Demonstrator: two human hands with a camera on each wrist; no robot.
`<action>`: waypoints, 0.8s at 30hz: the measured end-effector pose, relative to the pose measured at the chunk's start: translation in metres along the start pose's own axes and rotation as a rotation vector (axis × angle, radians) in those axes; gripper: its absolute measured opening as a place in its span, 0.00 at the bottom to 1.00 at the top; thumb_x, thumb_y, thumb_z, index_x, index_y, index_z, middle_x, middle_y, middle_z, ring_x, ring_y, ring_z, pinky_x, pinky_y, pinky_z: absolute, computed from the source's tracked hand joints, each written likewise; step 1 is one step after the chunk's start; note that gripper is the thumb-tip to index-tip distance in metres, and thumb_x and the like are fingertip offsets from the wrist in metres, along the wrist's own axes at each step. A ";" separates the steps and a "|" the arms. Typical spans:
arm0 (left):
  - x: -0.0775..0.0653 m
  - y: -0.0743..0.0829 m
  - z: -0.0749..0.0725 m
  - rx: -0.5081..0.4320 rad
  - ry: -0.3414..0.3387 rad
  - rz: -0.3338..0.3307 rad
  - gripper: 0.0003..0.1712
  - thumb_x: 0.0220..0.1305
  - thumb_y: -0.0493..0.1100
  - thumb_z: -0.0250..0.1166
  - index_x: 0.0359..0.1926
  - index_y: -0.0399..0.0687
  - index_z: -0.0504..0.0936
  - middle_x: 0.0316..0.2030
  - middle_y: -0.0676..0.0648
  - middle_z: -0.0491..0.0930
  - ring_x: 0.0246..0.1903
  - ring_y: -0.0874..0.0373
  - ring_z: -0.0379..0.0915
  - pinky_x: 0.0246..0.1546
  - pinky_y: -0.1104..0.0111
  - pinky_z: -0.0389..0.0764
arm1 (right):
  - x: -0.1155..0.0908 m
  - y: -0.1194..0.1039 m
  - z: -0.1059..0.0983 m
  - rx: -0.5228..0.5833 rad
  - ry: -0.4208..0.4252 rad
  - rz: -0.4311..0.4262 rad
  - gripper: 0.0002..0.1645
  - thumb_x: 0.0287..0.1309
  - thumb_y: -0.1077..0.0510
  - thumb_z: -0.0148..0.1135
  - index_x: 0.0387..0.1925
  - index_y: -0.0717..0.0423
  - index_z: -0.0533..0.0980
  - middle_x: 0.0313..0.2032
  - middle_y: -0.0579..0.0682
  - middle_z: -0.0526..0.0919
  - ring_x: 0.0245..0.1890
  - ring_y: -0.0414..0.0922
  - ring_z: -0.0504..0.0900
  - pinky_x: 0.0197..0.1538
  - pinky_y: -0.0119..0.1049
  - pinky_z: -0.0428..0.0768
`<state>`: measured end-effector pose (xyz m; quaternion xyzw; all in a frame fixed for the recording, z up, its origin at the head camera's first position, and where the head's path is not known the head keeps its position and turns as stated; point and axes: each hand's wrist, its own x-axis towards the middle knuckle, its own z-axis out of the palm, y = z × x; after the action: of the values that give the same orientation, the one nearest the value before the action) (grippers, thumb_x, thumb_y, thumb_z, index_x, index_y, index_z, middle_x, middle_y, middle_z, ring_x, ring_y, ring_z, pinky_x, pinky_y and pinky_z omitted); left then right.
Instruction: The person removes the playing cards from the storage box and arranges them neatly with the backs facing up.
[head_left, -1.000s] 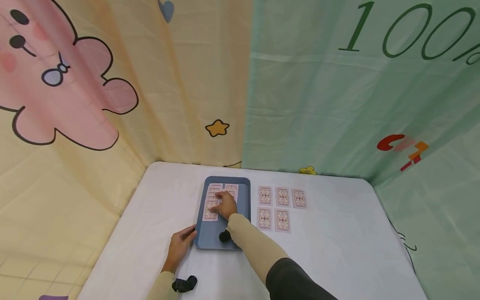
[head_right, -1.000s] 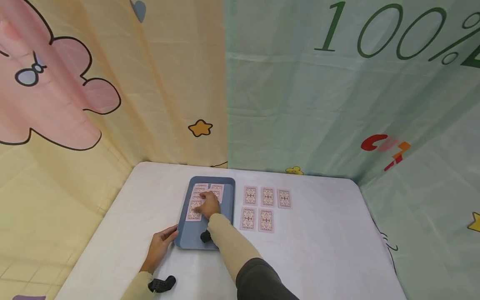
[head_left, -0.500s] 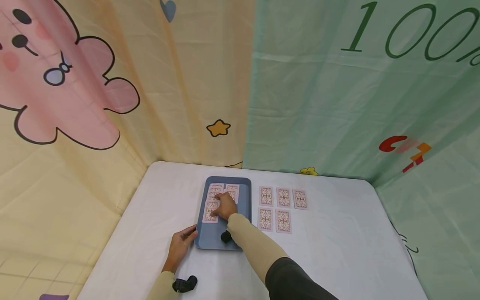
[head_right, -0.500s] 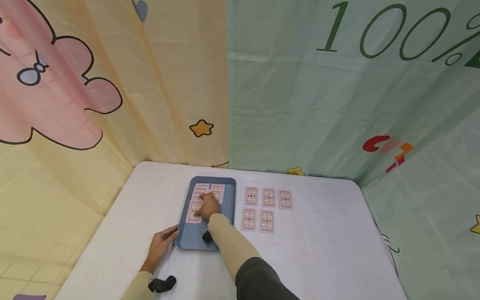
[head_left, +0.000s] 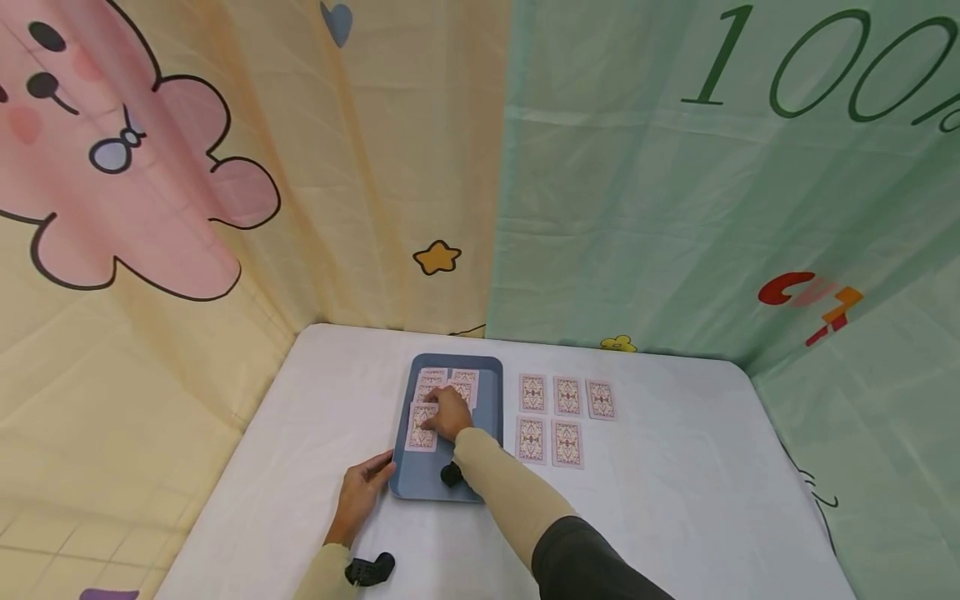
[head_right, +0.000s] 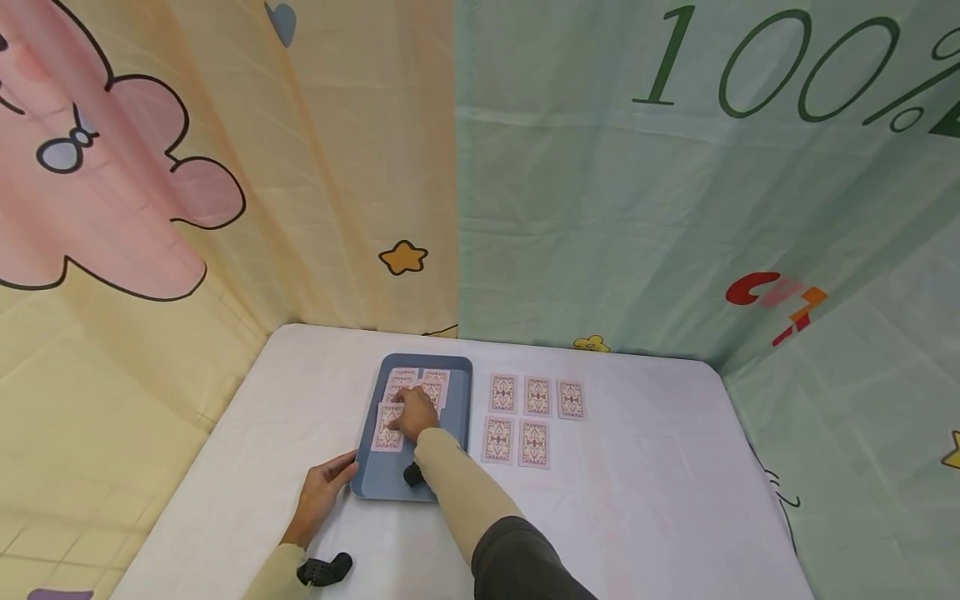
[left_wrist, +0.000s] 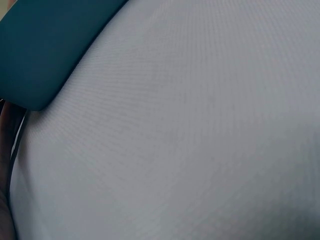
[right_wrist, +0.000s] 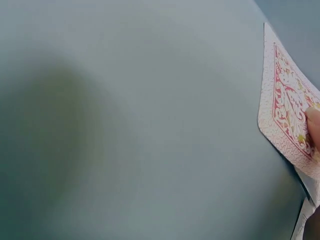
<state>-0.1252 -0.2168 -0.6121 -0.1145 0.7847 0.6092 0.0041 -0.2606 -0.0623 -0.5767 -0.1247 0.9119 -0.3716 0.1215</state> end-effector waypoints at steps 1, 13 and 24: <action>0.000 0.000 0.000 0.003 -0.002 0.000 0.23 0.67 0.41 0.61 0.58 0.30 0.75 0.58 0.34 0.75 0.61 0.42 0.68 0.60 0.55 0.70 | 0.000 0.000 0.000 0.003 -0.002 -0.009 0.26 0.44 0.61 0.77 0.48 0.56 0.80 0.45 0.50 0.80 0.47 0.47 0.78 0.55 0.42 0.76; -0.001 0.001 0.001 0.018 -0.005 -0.010 0.23 0.68 0.40 0.61 0.59 0.31 0.74 0.59 0.34 0.74 0.62 0.42 0.67 0.60 0.55 0.69 | -0.004 0.003 0.004 0.140 0.011 -0.028 0.13 0.57 0.62 0.66 0.45 0.56 0.80 0.36 0.48 0.82 0.30 0.39 0.73 0.36 0.33 0.75; 0.001 -0.001 0.000 0.029 0.000 -0.001 0.22 0.68 0.39 0.60 0.59 0.31 0.75 0.58 0.34 0.75 0.61 0.42 0.68 0.59 0.55 0.70 | -0.012 -0.005 -0.007 0.238 0.013 -0.053 0.12 0.60 0.64 0.63 0.45 0.58 0.82 0.39 0.49 0.83 0.33 0.40 0.74 0.37 0.32 0.75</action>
<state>-0.1266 -0.2168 -0.6129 -0.1148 0.7935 0.5977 0.0058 -0.2510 -0.0573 -0.5667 -0.1308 0.8586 -0.4809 0.1197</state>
